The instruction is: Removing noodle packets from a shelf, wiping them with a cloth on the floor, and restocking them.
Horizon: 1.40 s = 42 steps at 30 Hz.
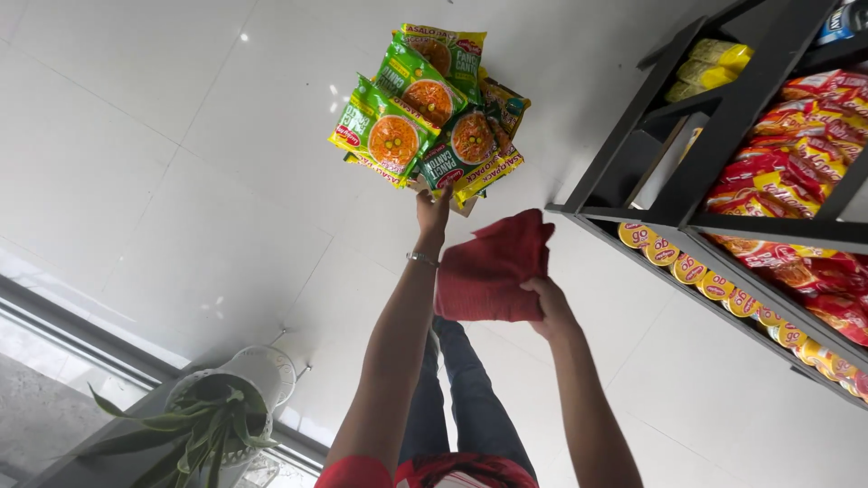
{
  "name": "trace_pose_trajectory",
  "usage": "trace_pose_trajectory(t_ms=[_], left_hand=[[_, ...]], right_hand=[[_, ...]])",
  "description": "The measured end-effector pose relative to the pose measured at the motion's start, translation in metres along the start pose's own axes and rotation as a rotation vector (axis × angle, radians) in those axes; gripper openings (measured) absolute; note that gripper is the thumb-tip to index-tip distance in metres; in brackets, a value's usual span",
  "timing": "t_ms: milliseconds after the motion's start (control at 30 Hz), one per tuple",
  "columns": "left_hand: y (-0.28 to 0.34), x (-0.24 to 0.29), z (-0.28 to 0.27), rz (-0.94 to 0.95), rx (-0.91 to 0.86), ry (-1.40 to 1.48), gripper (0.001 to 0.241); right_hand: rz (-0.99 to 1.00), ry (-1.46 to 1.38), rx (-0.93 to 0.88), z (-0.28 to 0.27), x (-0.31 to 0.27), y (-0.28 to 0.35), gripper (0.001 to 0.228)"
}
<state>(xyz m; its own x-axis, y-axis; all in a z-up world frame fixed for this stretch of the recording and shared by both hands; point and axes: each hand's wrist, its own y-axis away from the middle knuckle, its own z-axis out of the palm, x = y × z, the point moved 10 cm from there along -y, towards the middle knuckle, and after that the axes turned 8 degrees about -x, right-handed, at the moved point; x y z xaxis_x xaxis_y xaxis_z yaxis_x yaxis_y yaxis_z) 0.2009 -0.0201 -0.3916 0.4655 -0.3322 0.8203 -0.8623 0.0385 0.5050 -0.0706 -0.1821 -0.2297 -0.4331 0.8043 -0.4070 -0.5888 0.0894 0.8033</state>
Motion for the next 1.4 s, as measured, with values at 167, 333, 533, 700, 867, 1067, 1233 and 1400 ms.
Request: trace_pose_trajectory(t_ms=[167, 333, 533, 700, 867, 1067, 1233, 1400], left_hand=[[-0.009, 0.023, 0.007, -0.087, -0.020, 0.327, 0.074], [0.009, 0.017, -0.007, -0.197, 0.091, 0.163, 0.056], [0.026, -0.023, 0.032, -0.045, -0.075, 0.520, 0.022], [0.066, 0.000, 0.048, 0.025, -0.243, 0.988, 0.005], [0.155, 0.149, -0.015, 0.182, -0.422, 0.695, 0.026], [0.208, 0.244, -0.052, 0.156, -0.635, 0.552, 0.041], [0.217, 0.276, -0.075, 0.315, -0.619, 0.651, 0.046], [0.218, 0.264, -0.112, 0.372, -0.454, 0.343, 0.048]], right_hand=[[-0.058, 0.177, 0.035, -0.004, -0.044, -0.021, 0.075], [-0.120, 0.324, 0.021, -0.001, -0.050, -0.071, 0.071], [-0.271, 0.466, 0.085, 0.013, -0.043, -0.088, 0.047], [-0.356, 0.566, 0.165, 0.044, -0.046, -0.067, 0.042], [-0.978, 1.240, -0.028, 0.144, -0.096, 0.026, 0.064], [-1.438, 1.481, -0.123, 0.236, -0.100, 0.118, 0.071], [-1.531, 1.377, -0.110, 0.257, -0.108, 0.112, 0.067], [-1.448, 1.069, -0.033, 0.244, -0.143, 0.091, 0.065]])
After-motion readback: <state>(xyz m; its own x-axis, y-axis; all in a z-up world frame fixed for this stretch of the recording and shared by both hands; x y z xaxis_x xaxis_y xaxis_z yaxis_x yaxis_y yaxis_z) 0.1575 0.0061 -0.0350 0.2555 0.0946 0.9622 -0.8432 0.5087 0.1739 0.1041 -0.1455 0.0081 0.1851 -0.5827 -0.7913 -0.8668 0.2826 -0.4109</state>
